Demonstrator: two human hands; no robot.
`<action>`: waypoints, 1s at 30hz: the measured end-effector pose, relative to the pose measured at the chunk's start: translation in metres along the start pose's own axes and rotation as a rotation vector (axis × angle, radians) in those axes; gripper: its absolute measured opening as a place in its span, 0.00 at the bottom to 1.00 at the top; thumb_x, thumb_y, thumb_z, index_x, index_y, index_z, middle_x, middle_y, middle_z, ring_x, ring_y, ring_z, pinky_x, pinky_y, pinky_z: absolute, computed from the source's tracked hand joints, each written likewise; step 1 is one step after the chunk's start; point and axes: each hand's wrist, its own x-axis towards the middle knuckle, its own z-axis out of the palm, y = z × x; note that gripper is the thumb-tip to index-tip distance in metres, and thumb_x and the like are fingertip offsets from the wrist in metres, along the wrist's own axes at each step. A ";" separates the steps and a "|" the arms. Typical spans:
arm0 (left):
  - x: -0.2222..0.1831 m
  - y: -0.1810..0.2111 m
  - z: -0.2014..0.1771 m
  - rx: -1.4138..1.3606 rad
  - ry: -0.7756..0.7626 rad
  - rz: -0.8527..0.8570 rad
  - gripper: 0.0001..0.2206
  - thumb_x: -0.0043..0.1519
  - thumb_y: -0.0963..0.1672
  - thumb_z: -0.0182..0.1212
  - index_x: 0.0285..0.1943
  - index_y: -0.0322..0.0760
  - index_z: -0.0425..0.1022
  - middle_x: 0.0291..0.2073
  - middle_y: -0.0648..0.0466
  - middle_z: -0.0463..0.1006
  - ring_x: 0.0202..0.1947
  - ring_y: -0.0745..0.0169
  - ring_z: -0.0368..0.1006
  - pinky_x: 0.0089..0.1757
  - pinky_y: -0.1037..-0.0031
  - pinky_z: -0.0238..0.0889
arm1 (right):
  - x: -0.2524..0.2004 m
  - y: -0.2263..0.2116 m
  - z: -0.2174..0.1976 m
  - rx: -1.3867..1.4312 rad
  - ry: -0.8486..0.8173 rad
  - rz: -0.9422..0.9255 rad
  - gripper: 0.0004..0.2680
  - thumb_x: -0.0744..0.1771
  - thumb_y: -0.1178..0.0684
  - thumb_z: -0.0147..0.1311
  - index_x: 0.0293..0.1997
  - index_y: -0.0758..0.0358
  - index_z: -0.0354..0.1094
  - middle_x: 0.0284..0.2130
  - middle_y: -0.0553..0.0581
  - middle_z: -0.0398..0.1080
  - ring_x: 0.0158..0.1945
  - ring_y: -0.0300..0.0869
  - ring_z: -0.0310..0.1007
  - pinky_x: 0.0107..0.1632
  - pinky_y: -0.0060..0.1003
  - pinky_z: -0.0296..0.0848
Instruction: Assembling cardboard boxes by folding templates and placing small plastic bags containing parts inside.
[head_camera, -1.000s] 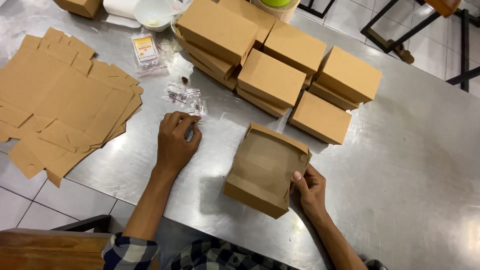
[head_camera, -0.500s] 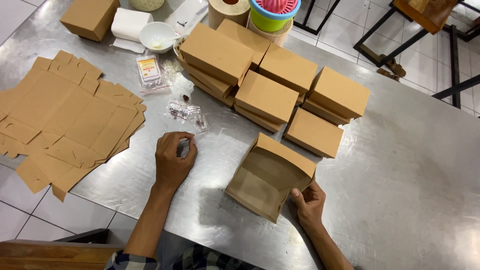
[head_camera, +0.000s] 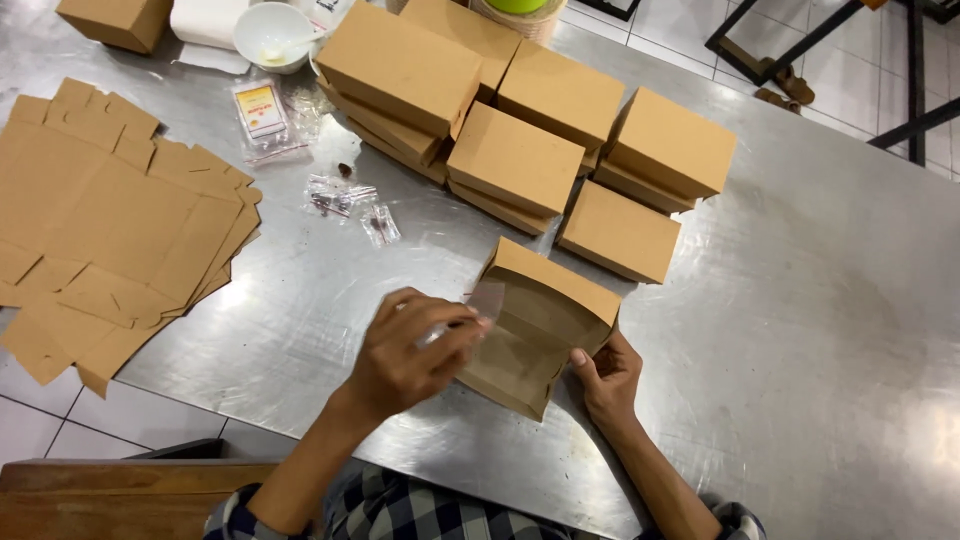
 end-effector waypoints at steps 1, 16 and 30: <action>-0.002 0.002 0.002 -0.004 -0.001 0.005 0.04 0.59 0.38 0.68 0.37 0.42 0.83 0.38 0.55 0.84 0.36 0.60 0.80 0.43 0.63 0.71 | 0.002 -0.007 0.004 0.000 0.006 -0.002 0.08 0.66 0.53 0.64 0.40 0.68 0.72 0.26 0.59 0.75 0.33 0.40 0.77 0.37 0.38 0.79; -0.033 -0.004 -0.007 -0.049 -0.758 -0.020 0.07 0.60 0.40 0.59 0.42 0.37 0.82 0.38 0.51 0.81 0.50 0.54 0.73 0.58 0.54 0.57 | 0.016 -0.041 0.020 -0.023 -0.010 -0.015 0.08 0.68 0.50 0.61 0.38 0.65 0.72 0.23 0.56 0.72 0.29 0.36 0.71 0.34 0.36 0.76; -0.032 -0.054 -0.010 -0.663 -0.644 -0.439 0.49 0.46 0.58 0.79 0.78 0.57 0.55 0.80 0.41 0.19 0.81 0.22 0.33 0.66 0.28 0.49 | 0.035 -0.099 0.047 -0.171 0.064 0.117 0.29 0.69 0.40 0.47 0.80 0.59 0.48 0.35 0.42 0.60 0.25 0.29 0.42 0.32 0.21 0.53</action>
